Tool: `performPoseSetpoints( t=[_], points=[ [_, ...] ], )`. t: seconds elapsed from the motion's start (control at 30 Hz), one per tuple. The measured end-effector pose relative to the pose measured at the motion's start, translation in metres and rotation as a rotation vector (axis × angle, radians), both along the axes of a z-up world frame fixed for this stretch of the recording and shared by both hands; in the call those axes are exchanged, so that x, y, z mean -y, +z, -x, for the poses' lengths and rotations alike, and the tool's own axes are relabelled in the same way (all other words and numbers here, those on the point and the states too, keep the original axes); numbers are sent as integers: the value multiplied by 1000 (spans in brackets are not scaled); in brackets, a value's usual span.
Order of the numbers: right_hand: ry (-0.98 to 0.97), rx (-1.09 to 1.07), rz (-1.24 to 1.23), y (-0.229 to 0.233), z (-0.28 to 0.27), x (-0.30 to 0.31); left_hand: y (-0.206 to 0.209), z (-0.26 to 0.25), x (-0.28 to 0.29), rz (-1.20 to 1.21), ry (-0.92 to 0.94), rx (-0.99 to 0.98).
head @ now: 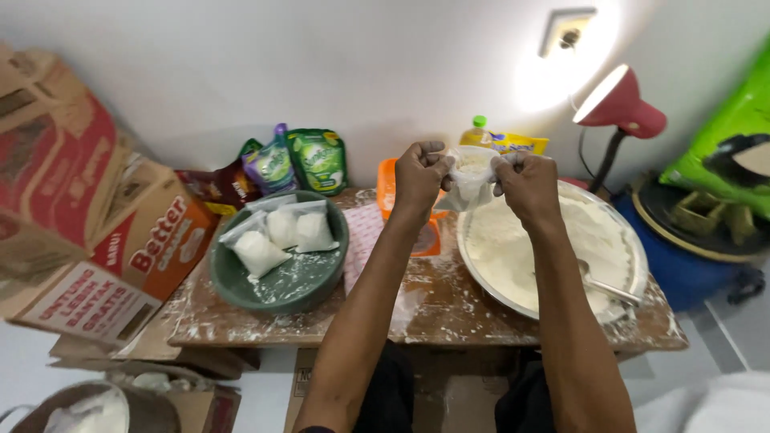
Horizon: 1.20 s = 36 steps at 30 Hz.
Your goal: Scooping flour from a bowl into small plastic bags and weighing them on a scale.
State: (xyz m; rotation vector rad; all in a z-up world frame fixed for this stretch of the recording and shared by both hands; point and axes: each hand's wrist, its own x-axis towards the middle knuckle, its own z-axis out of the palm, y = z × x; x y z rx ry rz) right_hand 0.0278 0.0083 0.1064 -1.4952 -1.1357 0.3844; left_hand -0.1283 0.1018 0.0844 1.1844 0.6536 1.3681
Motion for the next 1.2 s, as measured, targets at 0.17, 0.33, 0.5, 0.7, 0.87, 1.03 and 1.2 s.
performPoseSetpoints(
  t=[0.17, 0.33, 0.5, 0.7, 0.87, 1.03, 1.2],
  points=[
    [37, 218, 66, -3, 23, -52, 4, 37, -34, -12, 104, -25],
    [108, 264, 142, -33, 30, -104, -17, 57, -67, 19, 153, -59],
    [53, 178, 282, -52, 38, -125, -37, 59, -77, 73, 175, -136],
    [69, 270, 345, -82, 42, -124, -87, 57, -100, 53, 234, -363],
    [68, 220, 331, -80, 43, -120, -75, 60, -90, 59, 262, -471],
    [67, 184, 326, -68, 47, -100, -58, 72, -72, 54, 276, -526],
    [72, 39, 194, -76, 44, -76, -38, 90, -38, 96, 266, -271]
  ],
)
